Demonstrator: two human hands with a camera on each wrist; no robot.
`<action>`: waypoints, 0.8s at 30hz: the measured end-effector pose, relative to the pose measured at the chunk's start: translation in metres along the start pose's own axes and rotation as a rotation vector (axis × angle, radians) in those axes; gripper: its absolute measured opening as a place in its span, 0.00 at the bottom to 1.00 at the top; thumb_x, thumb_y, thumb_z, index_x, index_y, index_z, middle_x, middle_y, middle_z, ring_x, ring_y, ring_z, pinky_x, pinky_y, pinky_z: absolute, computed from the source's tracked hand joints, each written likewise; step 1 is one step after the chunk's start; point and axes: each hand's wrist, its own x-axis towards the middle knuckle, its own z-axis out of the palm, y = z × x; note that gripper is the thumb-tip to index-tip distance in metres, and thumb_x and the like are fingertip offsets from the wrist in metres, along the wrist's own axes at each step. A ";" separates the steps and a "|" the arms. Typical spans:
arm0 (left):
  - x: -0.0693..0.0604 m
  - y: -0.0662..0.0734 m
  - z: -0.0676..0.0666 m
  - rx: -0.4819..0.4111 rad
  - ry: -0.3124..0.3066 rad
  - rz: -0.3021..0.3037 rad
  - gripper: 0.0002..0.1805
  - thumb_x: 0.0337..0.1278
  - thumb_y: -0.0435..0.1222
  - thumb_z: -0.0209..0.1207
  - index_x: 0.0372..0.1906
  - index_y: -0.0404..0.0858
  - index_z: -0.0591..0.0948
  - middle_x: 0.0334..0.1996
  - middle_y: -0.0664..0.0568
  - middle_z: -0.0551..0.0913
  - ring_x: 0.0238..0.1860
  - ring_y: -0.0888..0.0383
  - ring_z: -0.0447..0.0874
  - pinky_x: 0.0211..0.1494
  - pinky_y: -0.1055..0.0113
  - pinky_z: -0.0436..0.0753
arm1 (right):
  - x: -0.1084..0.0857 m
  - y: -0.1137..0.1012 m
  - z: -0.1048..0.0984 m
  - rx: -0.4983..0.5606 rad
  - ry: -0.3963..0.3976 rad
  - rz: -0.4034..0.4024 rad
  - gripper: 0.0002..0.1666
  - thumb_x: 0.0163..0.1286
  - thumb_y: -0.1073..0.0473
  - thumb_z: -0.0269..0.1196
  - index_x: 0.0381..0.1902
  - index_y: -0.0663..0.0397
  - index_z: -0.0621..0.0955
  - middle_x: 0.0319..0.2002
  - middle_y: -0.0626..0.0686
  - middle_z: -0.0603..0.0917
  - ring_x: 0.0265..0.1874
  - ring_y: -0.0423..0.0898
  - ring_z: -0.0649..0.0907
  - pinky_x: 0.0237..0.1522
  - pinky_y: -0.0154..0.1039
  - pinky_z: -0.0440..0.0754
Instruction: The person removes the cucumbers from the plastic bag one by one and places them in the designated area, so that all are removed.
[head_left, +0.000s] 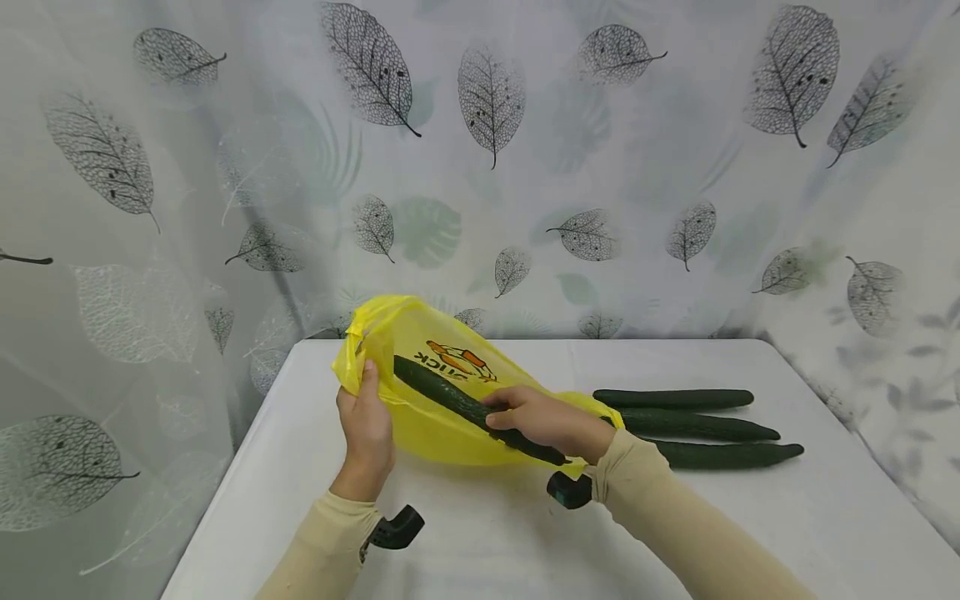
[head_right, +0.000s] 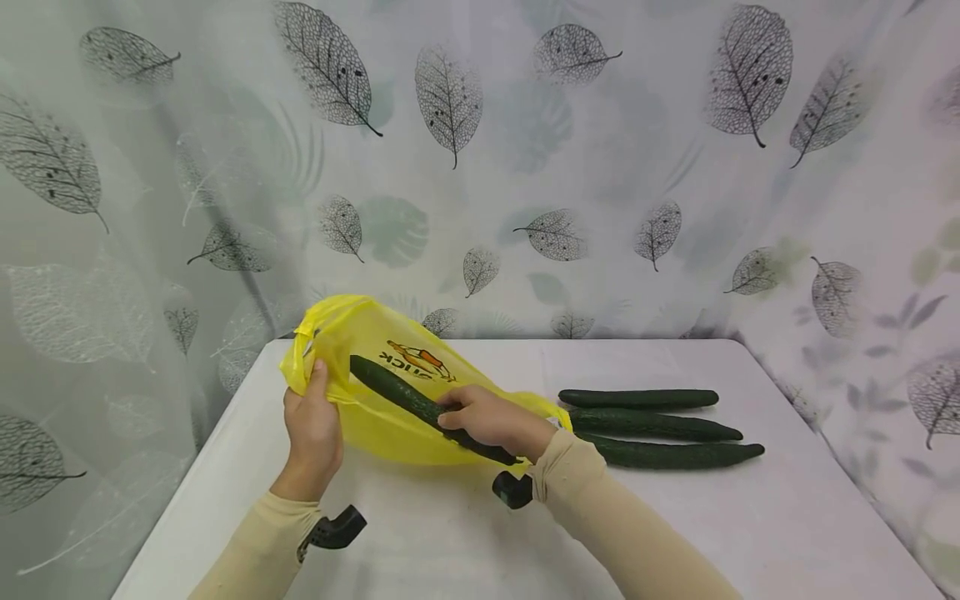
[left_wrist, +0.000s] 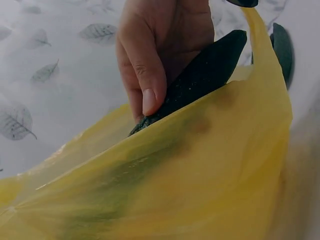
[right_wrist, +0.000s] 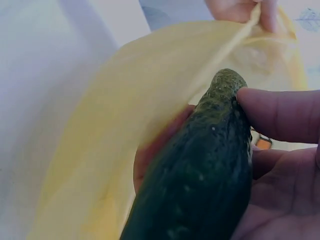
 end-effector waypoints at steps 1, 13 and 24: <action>0.000 0.000 0.000 0.002 -0.001 0.001 0.22 0.83 0.44 0.40 0.69 0.35 0.64 0.53 0.42 0.74 0.52 0.50 0.76 0.54 0.67 0.78 | -0.002 0.000 -0.002 0.026 -0.010 -0.006 0.27 0.78 0.61 0.57 0.70 0.66 0.70 0.56 0.57 0.79 0.53 0.51 0.80 0.57 0.49 0.80; 0.003 0.004 -0.002 -0.062 0.044 0.014 0.22 0.82 0.43 0.42 0.68 0.34 0.65 0.49 0.47 0.75 0.48 0.56 0.78 0.53 0.69 0.79 | -0.018 0.005 -0.020 0.129 -0.119 -0.096 0.29 0.78 0.59 0.57 0.71 0.67 0.68 0.53 0.60 0.80 0.50 0.53 0.81 0.54 0.46 0.82; 0.004 0.007 -0.004 -0.089 0.048 -0.005 0.22 0.83 0.43 0.41 0.69 0.34 0.64 0.50 0.50 0.76 0.50 0.57 0.78 0.58 0.68 0.78 | -0.031 0.003 -0.030 0.205 -0.194 -0.166 0.27 0.79 0.60 0.56 0.70 0.67 0.68 0.57 0.68 0.77 0.53 0.62 0.79 0.55 0.46 0.80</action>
